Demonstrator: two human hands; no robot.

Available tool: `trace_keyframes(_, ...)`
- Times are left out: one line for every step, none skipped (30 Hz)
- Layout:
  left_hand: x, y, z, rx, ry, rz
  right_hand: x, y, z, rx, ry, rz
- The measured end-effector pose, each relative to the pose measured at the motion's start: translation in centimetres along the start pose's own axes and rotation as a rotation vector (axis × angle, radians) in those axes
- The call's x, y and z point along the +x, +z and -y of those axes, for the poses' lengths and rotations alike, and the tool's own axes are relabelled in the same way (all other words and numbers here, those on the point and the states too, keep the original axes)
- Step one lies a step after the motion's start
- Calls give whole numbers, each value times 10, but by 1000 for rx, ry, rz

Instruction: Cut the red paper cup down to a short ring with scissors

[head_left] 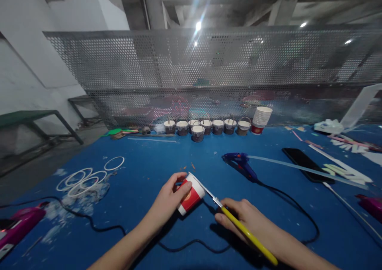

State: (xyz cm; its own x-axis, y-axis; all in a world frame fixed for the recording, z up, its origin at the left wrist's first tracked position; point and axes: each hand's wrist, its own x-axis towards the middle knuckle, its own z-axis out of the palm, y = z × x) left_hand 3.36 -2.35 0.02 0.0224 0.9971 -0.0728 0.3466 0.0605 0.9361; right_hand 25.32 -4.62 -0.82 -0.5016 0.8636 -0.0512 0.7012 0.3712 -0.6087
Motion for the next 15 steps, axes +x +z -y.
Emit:
trace_keyframes(1,0,1,-39,-29,8,0,0,-1,0,-3,-2)
trace_keyframes(2,0,1,-59,-48,18,1,1,-1,-1,-4,-5)
trace_keyframes(2,0,1,-55,-47,24,1,1,-1,-5,-3,-9)
trace_keyframes(2,0,0,-31,-30,24,1,2,-1,-12,0,-13)
trace_keyframes(1,1,0,5,-5,20,1,2,-1,-21,5,-15)
trace_keyframes(0,1,-1,45,23,14,1,2,0,-28,10,-16)
trace_keyframes(-1,2,-2,82,46,10,2,1,1,-33,13,-17)
trace_keyframes(-3,2,-4,112,62,8,2,1,2,-37,15,-17)
trace_keyframes(-4,2,-4,135,71,12,2,0,3,-41,15,-17)
trace_keyframes(-5,3,-5,151,79,15,2,0,4,-45,16,-17)
trace_keyframes(-6,3,-6,164,86,16,2,-1,4,-49,18,-17)
trace_keyframes(-6,3,-6,173,92,18,2,-1,5,-53,21,-14)
trace_keyframes(-7,2,-7,179,96,22,2,-1,5,-56,23,-12)
trace_keyframes(-7,2,-7,183,99,26,3,-1,5,-60,25,-11)
trace_keyframes(-7,2,-8,185,101,29,3,-1,4,-61,28,-11)
